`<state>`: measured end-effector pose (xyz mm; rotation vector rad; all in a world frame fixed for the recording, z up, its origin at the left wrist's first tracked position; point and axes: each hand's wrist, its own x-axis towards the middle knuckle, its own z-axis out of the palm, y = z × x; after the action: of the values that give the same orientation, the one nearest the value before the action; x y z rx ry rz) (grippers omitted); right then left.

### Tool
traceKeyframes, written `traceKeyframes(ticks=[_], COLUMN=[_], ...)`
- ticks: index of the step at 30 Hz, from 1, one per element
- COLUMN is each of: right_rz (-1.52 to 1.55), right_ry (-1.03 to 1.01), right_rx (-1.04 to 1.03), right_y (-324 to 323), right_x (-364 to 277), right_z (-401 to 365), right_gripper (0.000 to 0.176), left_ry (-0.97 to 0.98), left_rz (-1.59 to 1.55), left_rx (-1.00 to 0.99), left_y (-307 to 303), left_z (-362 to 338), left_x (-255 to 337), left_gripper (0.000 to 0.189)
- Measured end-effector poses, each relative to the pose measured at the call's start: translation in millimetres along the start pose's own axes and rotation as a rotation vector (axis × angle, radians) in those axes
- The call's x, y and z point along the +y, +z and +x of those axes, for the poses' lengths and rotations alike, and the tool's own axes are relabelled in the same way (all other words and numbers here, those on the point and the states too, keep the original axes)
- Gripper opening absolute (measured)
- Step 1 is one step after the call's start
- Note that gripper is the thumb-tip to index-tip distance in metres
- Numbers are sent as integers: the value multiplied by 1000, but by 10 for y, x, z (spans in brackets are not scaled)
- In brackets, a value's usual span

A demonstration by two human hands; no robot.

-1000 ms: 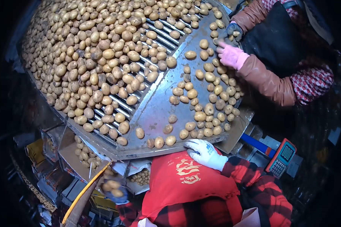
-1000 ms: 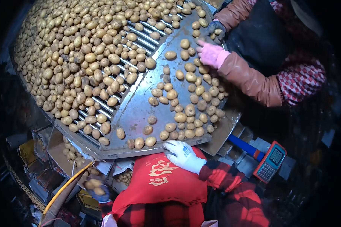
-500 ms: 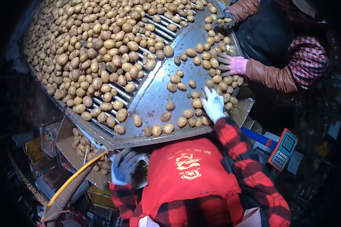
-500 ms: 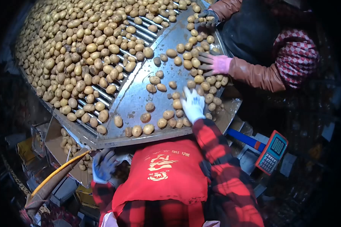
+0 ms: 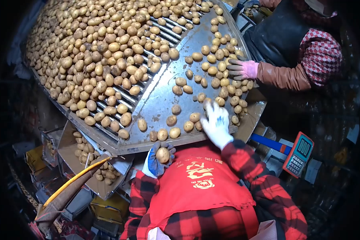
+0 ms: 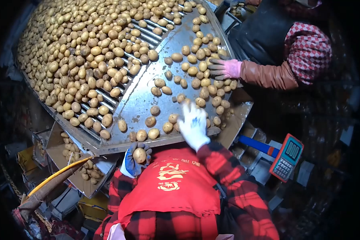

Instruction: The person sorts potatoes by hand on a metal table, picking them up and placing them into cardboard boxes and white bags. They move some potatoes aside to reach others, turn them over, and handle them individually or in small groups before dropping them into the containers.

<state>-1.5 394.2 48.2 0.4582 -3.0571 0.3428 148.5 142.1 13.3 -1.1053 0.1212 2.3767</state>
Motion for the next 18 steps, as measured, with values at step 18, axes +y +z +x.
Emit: traceKeyframes(ticks=[18], right_rz=[-78], right_ry=[371], right_rx=[-128], right_y=[81], right_x=[588], right_z=[538], right_gripper=[54], left_ry=[-91], left_rz=[-268], left_rx=[-471], left_y=[-419], left_z=[-242], left_x=[69], left_gripper=[51])
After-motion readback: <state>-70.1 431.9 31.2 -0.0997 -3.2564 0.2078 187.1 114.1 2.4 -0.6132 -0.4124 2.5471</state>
